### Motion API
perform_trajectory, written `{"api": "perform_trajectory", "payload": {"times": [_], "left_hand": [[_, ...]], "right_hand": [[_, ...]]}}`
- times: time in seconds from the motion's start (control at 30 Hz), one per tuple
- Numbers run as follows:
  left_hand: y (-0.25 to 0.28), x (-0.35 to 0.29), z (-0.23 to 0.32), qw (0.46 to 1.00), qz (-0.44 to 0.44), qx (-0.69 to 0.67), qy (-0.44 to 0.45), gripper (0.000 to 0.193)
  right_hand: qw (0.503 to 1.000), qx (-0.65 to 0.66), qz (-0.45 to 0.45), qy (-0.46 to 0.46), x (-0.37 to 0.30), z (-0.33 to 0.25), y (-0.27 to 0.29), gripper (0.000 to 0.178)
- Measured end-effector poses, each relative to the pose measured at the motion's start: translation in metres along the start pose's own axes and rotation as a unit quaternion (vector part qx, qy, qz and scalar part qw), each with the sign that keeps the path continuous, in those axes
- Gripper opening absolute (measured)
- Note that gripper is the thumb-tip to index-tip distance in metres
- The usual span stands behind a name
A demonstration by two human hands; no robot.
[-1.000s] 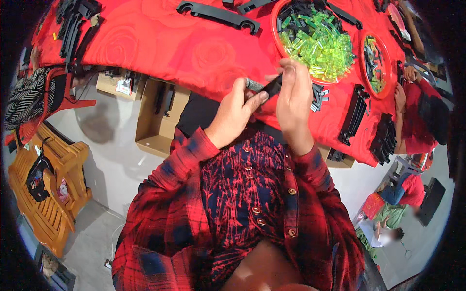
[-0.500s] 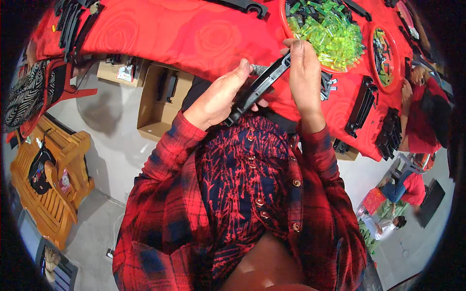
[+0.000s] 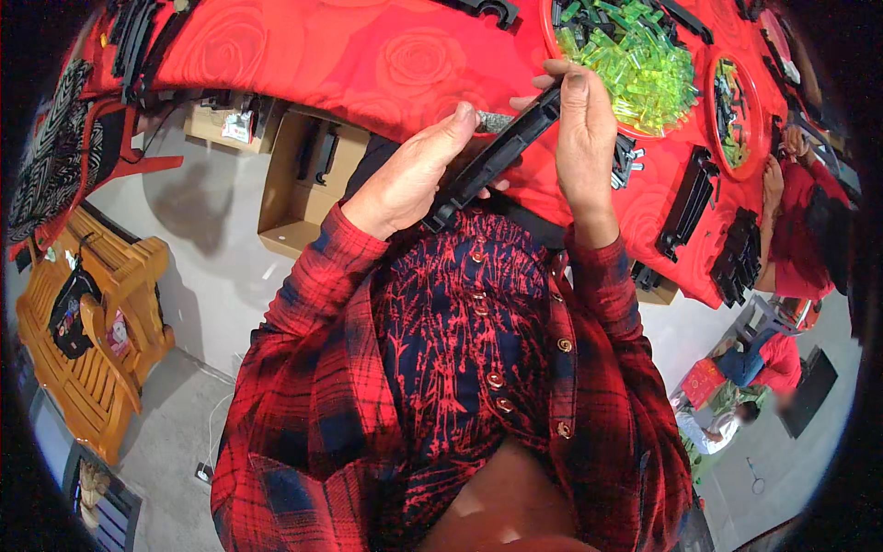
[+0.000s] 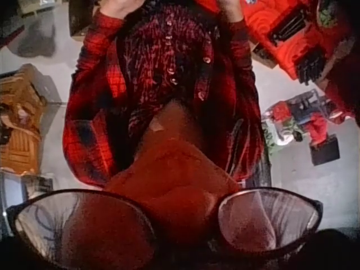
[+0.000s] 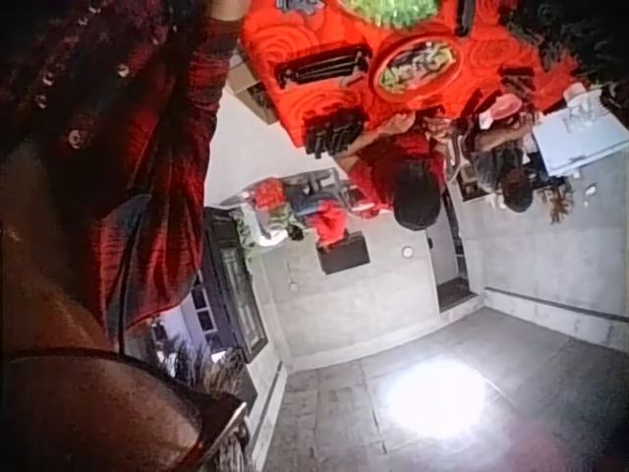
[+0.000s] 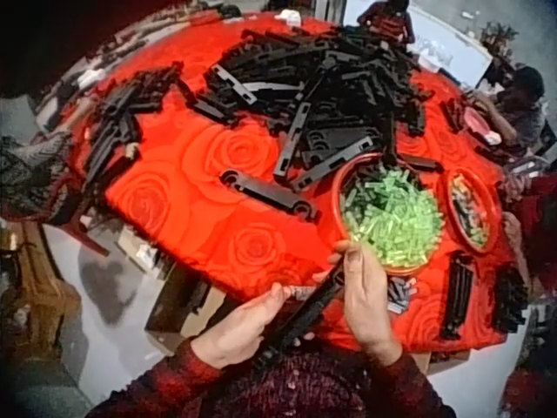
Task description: The person assembles toy components by inserting small plastic pieces into black plastic frames by hand. The person sorts through a pile of black plastic frames on the table and assembles more frames.
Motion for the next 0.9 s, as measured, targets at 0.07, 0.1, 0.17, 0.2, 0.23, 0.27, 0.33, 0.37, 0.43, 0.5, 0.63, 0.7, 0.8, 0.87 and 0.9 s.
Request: {"api": "perform_trajectory", "payload": {"times": [0.07, 0.1, 0.17, 0.2, 0.23, 0.27, 0.33, 0.37, 0.43, 0.5, 0.63, 0.7, 0.8, 0.87, 0.9], "left_hand": [[-0.003, 0.0, 0.002, 1.0, -0.007, 0.004, -0.003, 0.055], [-0.001, 0.001, 0.0, 1.0, -0.009, 0.006, -0.005, 0.055], [0.005, 0.002, -0.003, 0.996, -0.006, 0.08, -0.03, 0.047], [0.0, -0.002, 0.003, 0.995, 0.001, 0.099, -0.033, 0.039], [0.003, -0.003, 0.002, 0.984, 0.003, 0.173, -0.037, 0.037], [0.006, -0.005, 0.002, 0.976, 0.032, 0.212, -0.028, 0.035], [0.018, -0.014, 0.0, 0.964, 0.071, 0.254, -0.026, 0.033], [0.029, -0.016, 0.003, 0.947, 0.112, 0.296, -0.052, 0.032], [0.038, -0.023, 0.011, 0.92, 0.195, 0.331, -0.075, 0.026], [0.033, -0.024, 0.036, 0.768, 0.205, 0.562, -0.228, 0.022], [0.016, -0.01, 0.048, 0.691, 0.247, 0.62, -0.276, 0.019], [0.007, -0.002, 0.052, 0.637, 0.252, 0.665, -0.298, 0.021], [0.006, 0.011, 0.051, 0.631, 0.256, 0.658, -0.321, 0.023], [0.007, 0.016, 0.051, 0.63, 0.253, 0.659, -0.323, 0.024], [0.005, 0.017, 0.051, 0.625, 0.241, 0.667, -0.326, 0.025]], "right_hand": [[1.0, 0.012, 0.002, 0.004, 0.001, 0.0, 0.001, 0.045], [1.0, 0.013, 0.003, 0.007, 0.002, 0.002, 0.0, 0.045], [1.0, 0.004, 0.001, 0.006, 0.001, 0.007, -0.003, 0.043], [1.0, 0.005, 0.0, -0.002, -0.002, 0.005, -0.006, 0.037], [1.0, 0.003, 0.002, -0.009, -0.003, 0.009, -0.006, 0.032], [0.998, -0.058, -0.01, 0.033, 0.0, 0.021, -0.002, 0.027], [0.973, -0.175, -0.018, 0.15, -0.008, -0.008, -0.01, 0.024], [0.95, -0.227, -0.006, 0.214, -0.01, -0.022, -0.011, 0.023], [0.951, -0.241, 0.037, 0.191, -0.004, -0.015, 0.006, 0.021], [0.95, -0.253, 0.078, 0.167, 0.004, -0.01, 0.027, 0.02], [0.945, -0.243, 0.132, 0.172, 0.032, -0.009, 0.053, 0.015], [0.902, -0.318, 0.128, 0.263, 0.041, -0.02, 0.046, 0.012], [0.868, -0.405, 0.128, 0.256, 0.06, -0.012, 0.038, 0.013], [0.838, -0.485, 0.108, 0.225, 0.068, -0.007, 0.033, 0.02], [0.838, -0.484, 0.107, 0.226, 0.069, -0.007, 0.033, 0.02]]}}
Point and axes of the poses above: each hand's wrist, its own x-axis towards the middle knuckle, its own y-axis out of the back of the hand, z = x × y, the point moved 7 cm from there along x, towards the middle knuckle, and after that the axes turned 5 degrees about z, right-handed, at the moved point
